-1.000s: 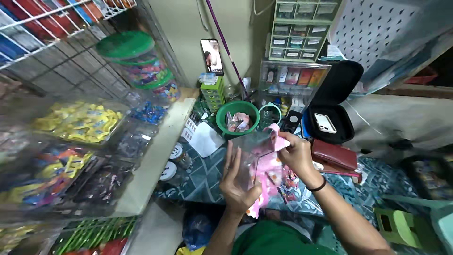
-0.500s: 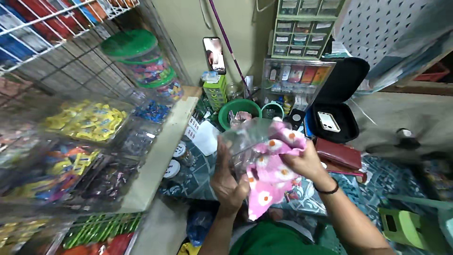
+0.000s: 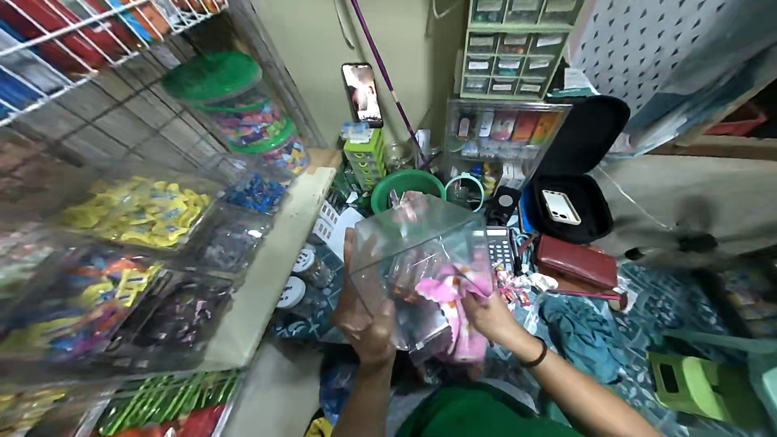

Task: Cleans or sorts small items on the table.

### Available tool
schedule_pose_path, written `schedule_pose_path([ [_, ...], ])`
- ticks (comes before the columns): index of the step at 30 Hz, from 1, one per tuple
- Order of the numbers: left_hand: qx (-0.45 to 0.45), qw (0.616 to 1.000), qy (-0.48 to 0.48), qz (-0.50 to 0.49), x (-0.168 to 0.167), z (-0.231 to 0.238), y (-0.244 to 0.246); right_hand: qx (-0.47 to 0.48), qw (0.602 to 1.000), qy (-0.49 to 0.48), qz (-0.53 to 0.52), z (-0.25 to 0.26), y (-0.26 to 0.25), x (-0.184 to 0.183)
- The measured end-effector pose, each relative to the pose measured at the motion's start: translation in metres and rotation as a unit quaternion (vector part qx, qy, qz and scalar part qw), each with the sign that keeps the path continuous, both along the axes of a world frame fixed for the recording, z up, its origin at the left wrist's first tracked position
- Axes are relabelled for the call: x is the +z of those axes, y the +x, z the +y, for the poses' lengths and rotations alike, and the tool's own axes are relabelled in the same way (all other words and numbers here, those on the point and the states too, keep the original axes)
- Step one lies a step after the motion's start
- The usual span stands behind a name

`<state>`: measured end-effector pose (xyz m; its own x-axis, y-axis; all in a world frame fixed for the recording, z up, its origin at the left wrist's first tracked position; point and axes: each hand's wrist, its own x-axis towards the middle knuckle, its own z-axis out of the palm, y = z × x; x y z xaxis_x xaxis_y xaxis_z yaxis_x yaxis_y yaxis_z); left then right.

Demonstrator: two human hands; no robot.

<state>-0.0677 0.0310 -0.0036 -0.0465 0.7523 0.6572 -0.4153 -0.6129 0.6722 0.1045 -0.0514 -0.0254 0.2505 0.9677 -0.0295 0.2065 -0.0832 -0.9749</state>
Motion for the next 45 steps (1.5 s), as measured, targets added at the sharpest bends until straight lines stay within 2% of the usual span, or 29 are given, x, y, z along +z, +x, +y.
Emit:
schedule_pose_path([
  [3, -0.01, 1.0, -0.018, -0.017, 0.001, 0.006, 0.006, 0.015, 0.998, 0.062, -0.024, 0.005, 0.018, 0.012],
  [5, 0.025, 0.999, -0.036, 0.018, -0.002, 0.014, 0.005, 0.002, 0.989, 0.106, -0.102, 0.009, 0.027, 0.018],
  [6, 0.085, 0.994, -0.022, 0.065, -0.005, 0.015, 0.002, -0.02, 0.98, 0.127, -0.154, 0.01, 0.03, 0.02],
  [8, 0.23, 0.957, 0.06, 0.167, -0.01, 0.007, -0.005, -0.066, 0.948, 0.178, -0.254, 0.009, 0.031, 0.027],
  [9, 0.263, 0.942, 0.089, 0.187, -0.009, -0.002, -0.005, -0.088, 0.928, 0.209, -0.295, 0.01, 0.029, 0.03],
  [10, 0.246, 0.944, 0.101, 0.193, -0.005, -0.013, 0.0, -0.105, 0.911, 0.23, -0.326, 0.012, 0.028, 0.03],
  [12, 0.085, 0.976, 0.058, 0.19, 0.002, -0.026, 0.014, -0.132, 0.877, 0.271, -0.374, 0.016, 0.023, 0.019],
  [14, -0.091, 0.986, -0.065, 0.122, 0.01, -0.023, 0.025, -0.123, 0.856, 0.312, -0.393, 0.017, 0.019, 0.004],
  [15, -0.135, 0.98, -0.131, 0.065, 0.016, -0.018, 0.028, -0.097, 0.854, 0.326, -0.393, 0.017, 0.018, -0.001],
  [17, -0.159, 0.96, -0.231, -0.007, 0.027, -0.012, 0.029, 0.013, 0.878, 0.33, -0.347, 0.013, 0.018, -0.002],
  [19, -0.165, 0.949, -0.267, 0.022, 0.022, -0.01, 0.029, 0.153, 0.898, 0.309, -0.272, 0.007, 0.015, 0.004],
  [21, -0.164, 0.952, -0.245, 0.078, 0.008, -0.015, 0.031, 0.233, 0.888, 0.299, -0.259, 0.003, 0.001, 0.011],
  [23, -0.136, 0.946, -0.28, 0.091, 0.005, -0.031, 0.038, 0.212, 0.874, 0.31, -0.308, 0.006, -0.015, 0.018],
  [25, -0.147, 0.927, -0.343, 0.043, 0.014, -0.043, 0.039, 0.136, 0.859, 0.32, -0.376, 0.019, -0.019, 0.021],
  [26, -0.169, 0.924, -0.343, 0.022, 0.011, -0.045, 0.038, 0.089, 0.854, 0.326, -0.395, 0.03, -0.014, 0.023],
  [28, -0.2, 0.924, -0.326, -0.003, 0.001, -0.05, 0.04, 0.024, 0.873, 0.316, -0.37, 0.051, 0.002, 0.031],
  [31, -0.137, 0.941, -0.305, 0.058, -0.01, -0.045, 0.043, 0.008, 0.916, 0.258, -0.305, 0.057, 0.017, 0.052],
  [33, -0.089, 0.947, -0.287, 0.114, -0.014, -0.037, 0.035, 0.061, 0.902, 0.252, -0.345, 0.049, 0.012, 0.056],
  [36, -0.13, 0.946, -0.257, 0.149, -0.011, -0.037, 0.017, 0.187, 0.869, 0.28, -0.362, 0.032, -0.002, 0.058],
  [38, -0.133, 0.959, -0.135, 0.212, -0.012, -0.039, 0.01, 0.293, 0.864, 0.264, -0.313, 0.036, 0.007, 0.066],
  [41, -0.093, 0.957, 0.087, 0.26, -0.016, -0.033, 0.011, 0.417, 0.855, 0.167, -0.26, 0.063, 0.035, 0.079],
  [43, -0.095, 0.95, 0.17, 0.243, -0.013, -0.03, 0.015, 0.395, 0.881, 0.073, -0.249, 0.073, 0.05, 0.081],
  [45, -0.134, 0.94, 0.199, 0.242, -0.01, -0.029, 0.014, 0.36, 0.903, -0.007, -0.236, 0.08, 0.059, 0.071],
])
